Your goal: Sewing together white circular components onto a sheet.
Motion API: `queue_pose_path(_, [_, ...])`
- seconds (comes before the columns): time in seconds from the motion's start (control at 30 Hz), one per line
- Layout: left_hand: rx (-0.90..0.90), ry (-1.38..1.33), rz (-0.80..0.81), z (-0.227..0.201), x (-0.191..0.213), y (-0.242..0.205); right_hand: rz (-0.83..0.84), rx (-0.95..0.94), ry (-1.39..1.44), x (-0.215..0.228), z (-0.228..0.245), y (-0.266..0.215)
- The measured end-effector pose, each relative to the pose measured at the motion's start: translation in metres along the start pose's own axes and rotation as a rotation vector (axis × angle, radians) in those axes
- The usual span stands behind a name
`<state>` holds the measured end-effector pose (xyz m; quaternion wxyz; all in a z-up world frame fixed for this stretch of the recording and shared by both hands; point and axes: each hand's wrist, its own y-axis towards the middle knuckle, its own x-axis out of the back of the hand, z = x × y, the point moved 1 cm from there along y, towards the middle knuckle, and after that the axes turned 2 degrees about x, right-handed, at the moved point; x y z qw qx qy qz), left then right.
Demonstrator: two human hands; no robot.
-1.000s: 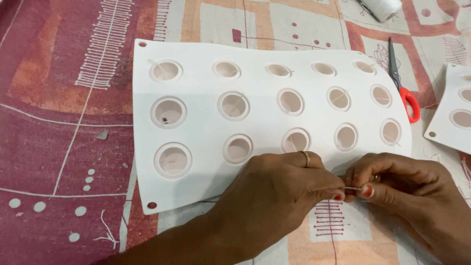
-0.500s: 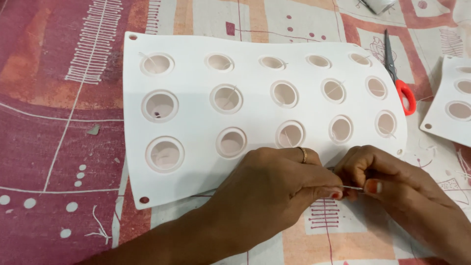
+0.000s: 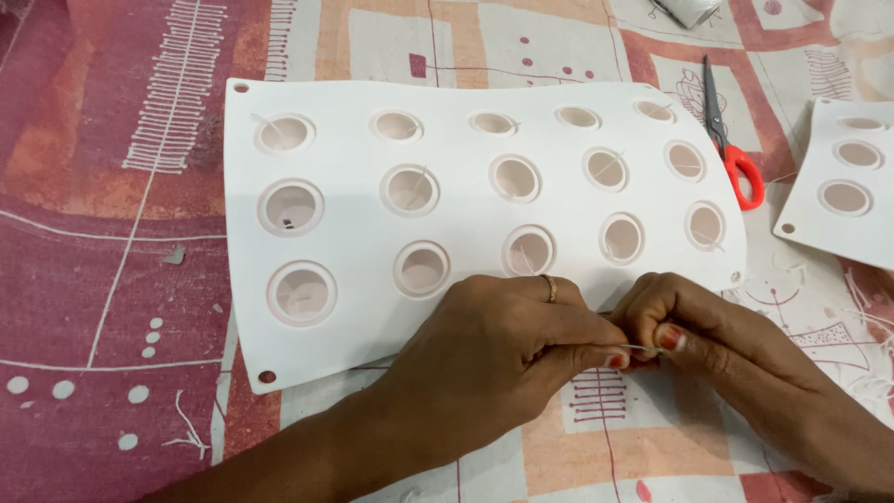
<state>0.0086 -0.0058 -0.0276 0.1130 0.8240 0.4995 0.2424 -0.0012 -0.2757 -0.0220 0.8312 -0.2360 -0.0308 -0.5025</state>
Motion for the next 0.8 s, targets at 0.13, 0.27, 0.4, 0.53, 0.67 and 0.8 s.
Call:
queue_pose_path(0.13, [-0.008,0.009,-0.014,0.000,0.000,0.001,-0.015,0.076,0.024,0.002,-0.002,0.002])
queue_pose_path(0.27, [0.015,0.023,-0.040,0.001,-0.001,0.002,-0.104,0.069,0.049,0.005,-0.003,0.006])
queue_pose_path(0.4, [0.042,0.003,-0.036,0.002,0.000,0.002,-0.134,0.081,0.048,0.011,-0.004,0.010])
queue_pose_path(0.53, [0.022,0.006,-0.037,0.000,0.000,0.002,-0.166,0.071,0.068,0.018,-0.014,0.010])
queue_pose_path(0.67, [0.032,-0.008,-0.004,-0.002,0.003,0.002,-0.195,0.043,0.137,0.020,-0.022,0.009])
queue_pose_path(0.8, [0.022,0.026,-0.006,-0.002,0.002,0.002,-0.160,0.049,0.123,0.019,-0.019,0.008])
